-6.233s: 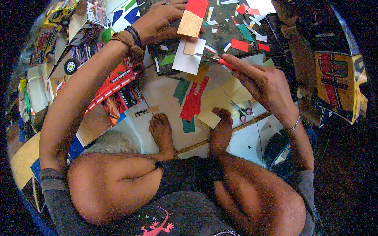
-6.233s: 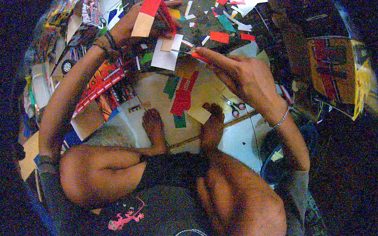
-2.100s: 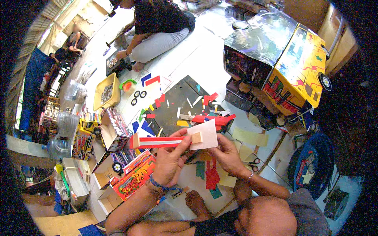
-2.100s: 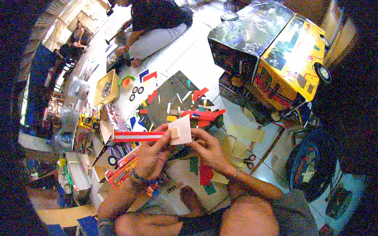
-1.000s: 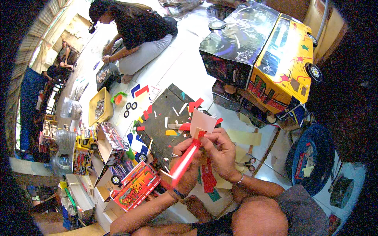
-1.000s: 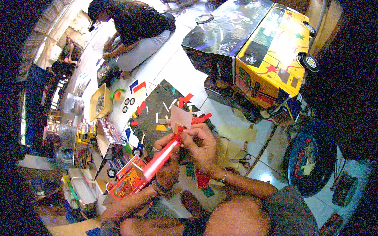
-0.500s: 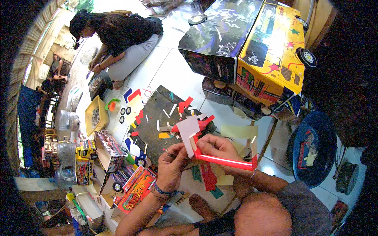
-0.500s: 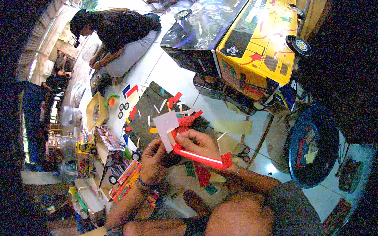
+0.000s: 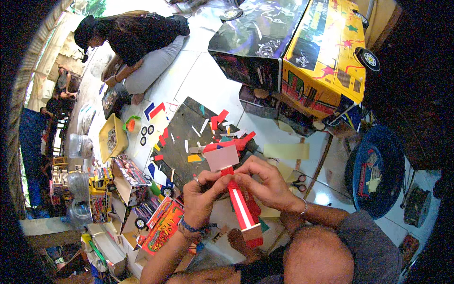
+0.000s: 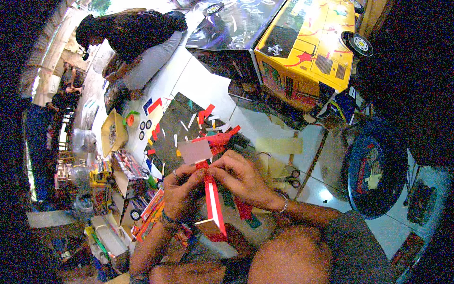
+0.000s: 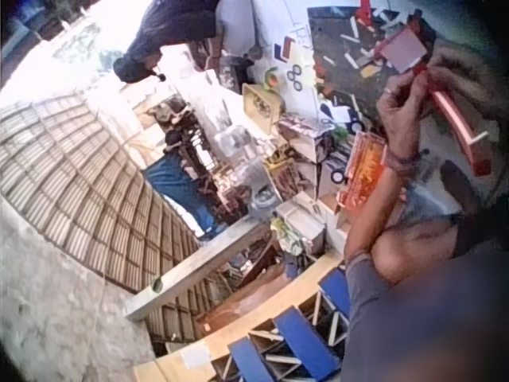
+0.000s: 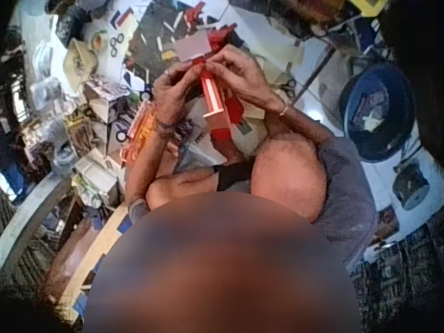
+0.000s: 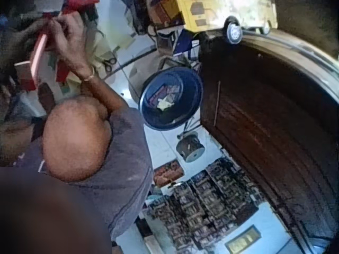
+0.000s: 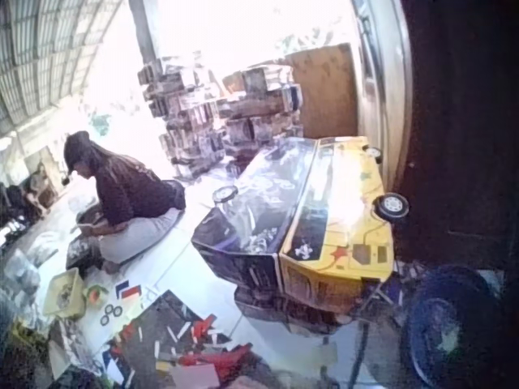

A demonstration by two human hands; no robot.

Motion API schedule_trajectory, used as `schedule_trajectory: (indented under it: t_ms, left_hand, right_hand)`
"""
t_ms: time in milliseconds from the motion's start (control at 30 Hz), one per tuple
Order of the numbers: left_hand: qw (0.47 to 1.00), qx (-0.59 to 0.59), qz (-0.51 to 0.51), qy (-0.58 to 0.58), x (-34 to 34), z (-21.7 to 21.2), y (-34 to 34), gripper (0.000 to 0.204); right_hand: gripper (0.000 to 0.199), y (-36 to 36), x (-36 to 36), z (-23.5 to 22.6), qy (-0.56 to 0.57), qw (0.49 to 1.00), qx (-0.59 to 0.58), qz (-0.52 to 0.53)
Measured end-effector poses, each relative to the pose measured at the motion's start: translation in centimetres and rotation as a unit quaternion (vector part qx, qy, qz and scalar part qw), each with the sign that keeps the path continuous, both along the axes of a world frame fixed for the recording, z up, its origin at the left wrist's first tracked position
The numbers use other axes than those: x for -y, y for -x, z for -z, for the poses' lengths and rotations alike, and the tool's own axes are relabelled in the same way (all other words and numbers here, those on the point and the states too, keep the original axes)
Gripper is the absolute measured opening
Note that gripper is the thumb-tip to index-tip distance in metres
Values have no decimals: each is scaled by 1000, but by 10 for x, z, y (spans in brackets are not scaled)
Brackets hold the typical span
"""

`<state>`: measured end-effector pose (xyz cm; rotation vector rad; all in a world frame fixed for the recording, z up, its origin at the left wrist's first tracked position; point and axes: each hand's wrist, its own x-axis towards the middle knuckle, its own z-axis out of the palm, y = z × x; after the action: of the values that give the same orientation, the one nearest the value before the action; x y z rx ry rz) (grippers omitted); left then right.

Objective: The person uses scissors to cut a red printed paper strip into smaller pieces. They then fold the cut pieces and apply glue to attach them to a small cardboard box, forming a decorative frame.

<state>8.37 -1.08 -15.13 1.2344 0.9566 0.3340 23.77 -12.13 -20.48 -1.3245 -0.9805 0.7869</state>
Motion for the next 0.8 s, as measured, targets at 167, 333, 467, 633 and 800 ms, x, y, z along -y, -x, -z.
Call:
schedule_trajectory:
  t_ms: [167,333,467,633,800]
  left_hand:
    - [999,16,-12,-49,2,2,-3,10]
    - [999,20,-29,-28,5,8,-2,13]
    - [1000,21,-19,6,3,10,0,15]
    - [1000,-28,6,-4,4,11,5,19]
    - [998,-49,21,-45,8,21,5,18]
  right_hand:
    - [21,11,1,2,37,992,-120,-12]
    - [26,9,-4,6,61,990,-119,-45]
    - [21,3,-4,8,86,969,-204,-107]
    - [23,-11,-3,5,125,957,-196,-174]
    - [29,-24,-17,5,89,944,-289,-129]
